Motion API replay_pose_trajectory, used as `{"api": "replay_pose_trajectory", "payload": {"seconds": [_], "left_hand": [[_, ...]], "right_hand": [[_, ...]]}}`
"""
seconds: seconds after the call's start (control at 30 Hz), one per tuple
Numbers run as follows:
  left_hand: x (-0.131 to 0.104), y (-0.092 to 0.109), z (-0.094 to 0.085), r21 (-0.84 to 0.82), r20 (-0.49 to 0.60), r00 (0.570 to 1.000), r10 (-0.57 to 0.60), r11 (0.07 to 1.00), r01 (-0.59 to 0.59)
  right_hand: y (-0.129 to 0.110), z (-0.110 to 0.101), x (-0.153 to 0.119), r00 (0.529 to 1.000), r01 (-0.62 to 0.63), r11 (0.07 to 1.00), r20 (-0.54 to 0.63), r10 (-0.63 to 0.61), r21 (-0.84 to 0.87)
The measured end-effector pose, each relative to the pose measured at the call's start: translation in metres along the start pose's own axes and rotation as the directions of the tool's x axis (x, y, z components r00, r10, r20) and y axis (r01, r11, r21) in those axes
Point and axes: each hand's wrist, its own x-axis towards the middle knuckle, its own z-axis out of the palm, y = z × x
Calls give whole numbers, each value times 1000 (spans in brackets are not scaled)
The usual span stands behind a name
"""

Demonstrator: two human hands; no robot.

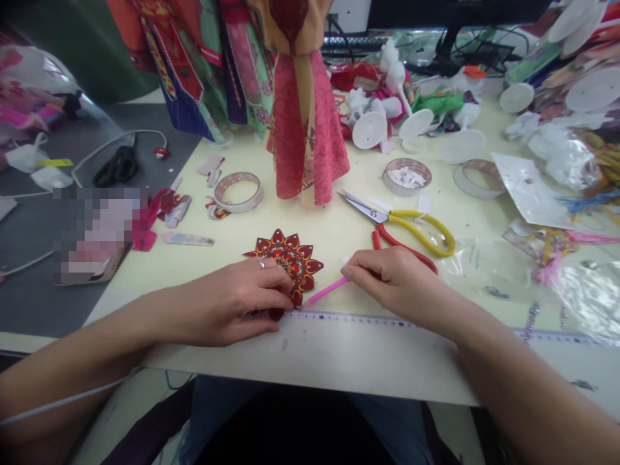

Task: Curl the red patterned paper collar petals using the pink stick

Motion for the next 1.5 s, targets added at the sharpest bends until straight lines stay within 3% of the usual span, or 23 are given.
{"api": "replay_pose_trajectory", "payload": {"seconds": [0.3,0.5,1.03,1.5], "left_hand": [[-3,5,-2,23,-63,997,45,999,-43],[-8,12,-2,93,-1,1000,3,996,-3],[-10,15,4,111,-32,999,-2,994,5],[-7,19,13,280,27,999,-32,960,23]], "right_hand": [[2,1,-1,1000,-4,1000,16,4,-17],[3,1,-1,1000,6,999,15,-5,-43],[3,1,0,1000,-10,996,29,13,-87],[4,1,0,998,-45,992,45,51,-122]]}}
